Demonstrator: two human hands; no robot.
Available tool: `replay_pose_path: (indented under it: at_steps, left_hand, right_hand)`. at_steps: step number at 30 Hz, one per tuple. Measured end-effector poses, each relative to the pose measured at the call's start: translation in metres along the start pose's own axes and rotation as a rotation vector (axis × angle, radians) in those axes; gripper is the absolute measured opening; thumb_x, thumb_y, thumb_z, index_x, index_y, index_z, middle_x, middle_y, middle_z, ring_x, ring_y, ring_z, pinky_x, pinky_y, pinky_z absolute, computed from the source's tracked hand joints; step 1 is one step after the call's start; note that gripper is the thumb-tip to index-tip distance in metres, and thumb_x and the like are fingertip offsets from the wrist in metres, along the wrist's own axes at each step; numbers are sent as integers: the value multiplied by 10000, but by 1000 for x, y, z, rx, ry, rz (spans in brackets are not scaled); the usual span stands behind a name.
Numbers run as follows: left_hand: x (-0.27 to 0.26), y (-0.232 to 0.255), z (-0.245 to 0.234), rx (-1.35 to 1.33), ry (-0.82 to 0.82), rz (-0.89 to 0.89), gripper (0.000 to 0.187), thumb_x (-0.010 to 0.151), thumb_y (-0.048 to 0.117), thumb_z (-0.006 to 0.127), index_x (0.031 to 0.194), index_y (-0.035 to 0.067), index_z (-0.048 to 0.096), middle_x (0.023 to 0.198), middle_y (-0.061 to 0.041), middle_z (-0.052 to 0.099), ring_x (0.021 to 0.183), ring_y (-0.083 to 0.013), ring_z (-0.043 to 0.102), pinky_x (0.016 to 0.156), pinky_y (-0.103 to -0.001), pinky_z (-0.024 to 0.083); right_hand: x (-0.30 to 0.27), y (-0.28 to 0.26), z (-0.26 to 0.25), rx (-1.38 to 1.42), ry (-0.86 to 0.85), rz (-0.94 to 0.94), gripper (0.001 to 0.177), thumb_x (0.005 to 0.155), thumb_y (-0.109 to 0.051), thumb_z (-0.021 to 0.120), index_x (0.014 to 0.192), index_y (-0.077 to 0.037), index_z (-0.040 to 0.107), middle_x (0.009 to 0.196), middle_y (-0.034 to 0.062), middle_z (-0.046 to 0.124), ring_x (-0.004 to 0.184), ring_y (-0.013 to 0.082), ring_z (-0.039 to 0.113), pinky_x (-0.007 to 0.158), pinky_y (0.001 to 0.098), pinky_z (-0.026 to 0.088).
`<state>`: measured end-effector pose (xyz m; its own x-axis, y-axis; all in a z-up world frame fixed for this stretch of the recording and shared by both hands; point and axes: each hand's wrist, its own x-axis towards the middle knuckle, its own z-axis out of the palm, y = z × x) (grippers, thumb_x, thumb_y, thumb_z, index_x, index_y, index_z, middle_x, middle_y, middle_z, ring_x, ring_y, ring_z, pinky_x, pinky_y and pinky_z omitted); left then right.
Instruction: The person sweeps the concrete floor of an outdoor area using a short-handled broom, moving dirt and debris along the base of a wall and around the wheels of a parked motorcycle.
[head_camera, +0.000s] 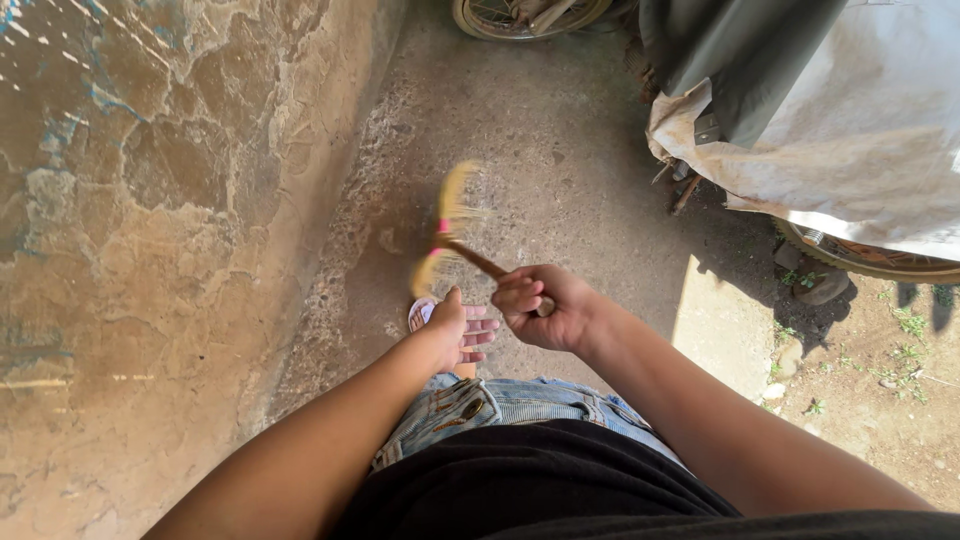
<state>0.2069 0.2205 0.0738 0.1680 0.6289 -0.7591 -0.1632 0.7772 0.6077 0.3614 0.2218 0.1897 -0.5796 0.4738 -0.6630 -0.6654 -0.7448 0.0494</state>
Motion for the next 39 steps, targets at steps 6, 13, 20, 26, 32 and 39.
replay_pose_path:
  at_steps: [6, 13, 20, 26, 32, 39]
  left_hand:
    - [24, 57, -46, 28, -32, 5, 753, 893, 607, 88, 1245, 104, 524, 1002, -63, 640, 877, -196, 566, 762, -420, 435]
    - [34, 130, -107, 76, -1, -4, 736, 895, 617, 94, 1250, 115, 500, 1007, -67, 650, 837, -185, 558, 713, -403, 444]
    - [53, 151, -126, 159, -27, -22, 717, 893, 610, 107, 1256, 122, 488, 1006, -51, 654, 831, -171, 569, 693, -387, 439]
    - [65, 167, -123, 172, -50, -56, 732, 889, 621, 104, 1264, 119, 482, 1004, -55, 649, 832, -171, 566, 703, -393, 434]
    - [69, 186, -103, 186, -77, -22, 753, 883, 620, 76, 1263, 108, 478, 1013, -70, 645, 828, -182, 573, 702, -409, 443]
    - [77, 203, -88, 159, -70, -56, 752, 889, 625, 78, 1262, 108, 476, 1037, -62, 640, 875, -186, 575, 702, -405, 447]
  right_hand:
    - [89, -30, 36, -12, -145, 343, 283, 966, -87, 348, 688, -46, 382, 510, -16, 399, 343, 39, 387, 287, 170, 321]
    - [118, -111, 1, 407, 314, -303, 443, 984, -198, 351, 919, 223, 472, 523, -49, 424, 357, 2, 335, 283, 106, 302]
    - [131, -139, 8, 269, 614, -624, 308, 929, -57, 311, 625, -99, 335, 512, 2, 323, 412, 86, 336, 363, 193, 387]
    - [110, -80, 106, 272, 326, -569, 258, 910, -78, 324, 656, -97, 365, 487, -39, 371, 392, 58, 369, 327, 194, 375]
    - [98, -28, 172, 49, -88, -176, 228, 918, -48, 368, 692, -75, 385, 504, -47, 424, 359, 18, 399, 284, 147, 357]
    - [139, -70, 104, -301, -137, 34, 208, 924, -55, 452, 725, -68, 394, 523, -44, 416, 345, 21, 368, 252, 163, 286]
